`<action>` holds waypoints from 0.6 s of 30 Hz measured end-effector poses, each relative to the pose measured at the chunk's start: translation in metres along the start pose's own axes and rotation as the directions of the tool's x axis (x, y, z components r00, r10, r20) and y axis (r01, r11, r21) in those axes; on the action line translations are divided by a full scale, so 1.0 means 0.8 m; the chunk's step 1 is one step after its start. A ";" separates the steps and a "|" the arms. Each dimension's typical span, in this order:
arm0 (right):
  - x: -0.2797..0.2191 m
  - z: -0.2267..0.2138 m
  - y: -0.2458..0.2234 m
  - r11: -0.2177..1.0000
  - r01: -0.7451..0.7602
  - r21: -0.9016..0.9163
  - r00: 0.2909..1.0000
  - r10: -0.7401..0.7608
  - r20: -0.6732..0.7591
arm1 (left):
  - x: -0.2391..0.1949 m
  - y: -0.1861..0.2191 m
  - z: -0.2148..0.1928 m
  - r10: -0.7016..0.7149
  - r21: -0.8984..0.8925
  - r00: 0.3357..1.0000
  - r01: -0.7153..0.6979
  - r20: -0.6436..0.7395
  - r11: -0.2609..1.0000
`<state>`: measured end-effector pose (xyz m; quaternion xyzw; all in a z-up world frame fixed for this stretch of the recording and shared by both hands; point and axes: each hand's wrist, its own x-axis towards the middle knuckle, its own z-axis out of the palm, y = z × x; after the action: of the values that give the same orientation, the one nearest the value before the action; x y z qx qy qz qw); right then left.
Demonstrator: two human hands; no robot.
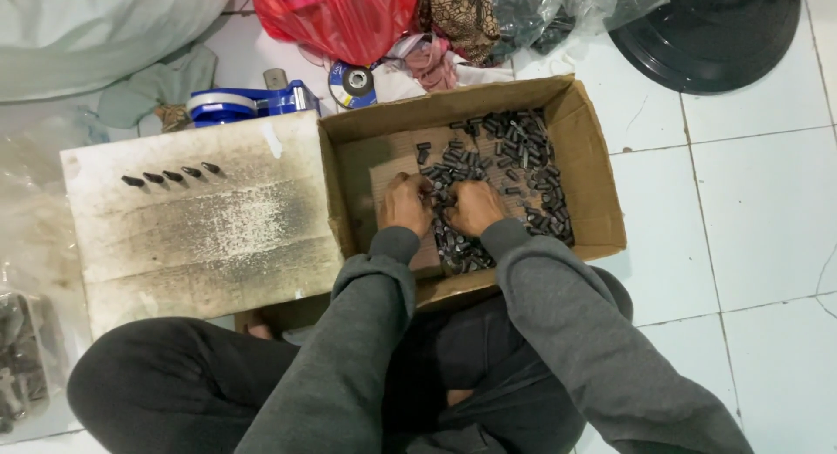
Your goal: The person sits on the floor and repeatedly picks small dark metal parts from a cardboard box, briefly handles them, and places them onto a white board. The person continues this sorting process throughout the clip.
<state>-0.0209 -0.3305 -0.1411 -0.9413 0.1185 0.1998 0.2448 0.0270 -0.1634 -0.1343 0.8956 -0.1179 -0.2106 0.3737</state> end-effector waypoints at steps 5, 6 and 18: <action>-0.016 -0.017 -0.004 0.988 -0.024 0.151 0.999 0.027 -0.020 | -0.016 0.020 -0.030 -0.035 -0.261 0.997 0.017 -0.063 0.965; -0.018 -0.023 -0.008 0.976 -0.030 0.215 0.999 0.038 -0.031 | -0.023 0.029 -0.041 -0.039 -0.362 0.997 0.010 -0.074 0.932; -0.047 -0.051 -0.018 0.970 0.121 0.208 0.965 -0.066 -0.254 | -0.110 0.040 -0.125 -0.247 -0.974 0.954 0.202 0.172 0.102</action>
<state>-0.0369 -0.3343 -0.0857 -0.9301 0.1245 0.0554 0.3412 -0.0062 -0.0914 -0.0227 0.4421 0.1919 -0.2743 0.8322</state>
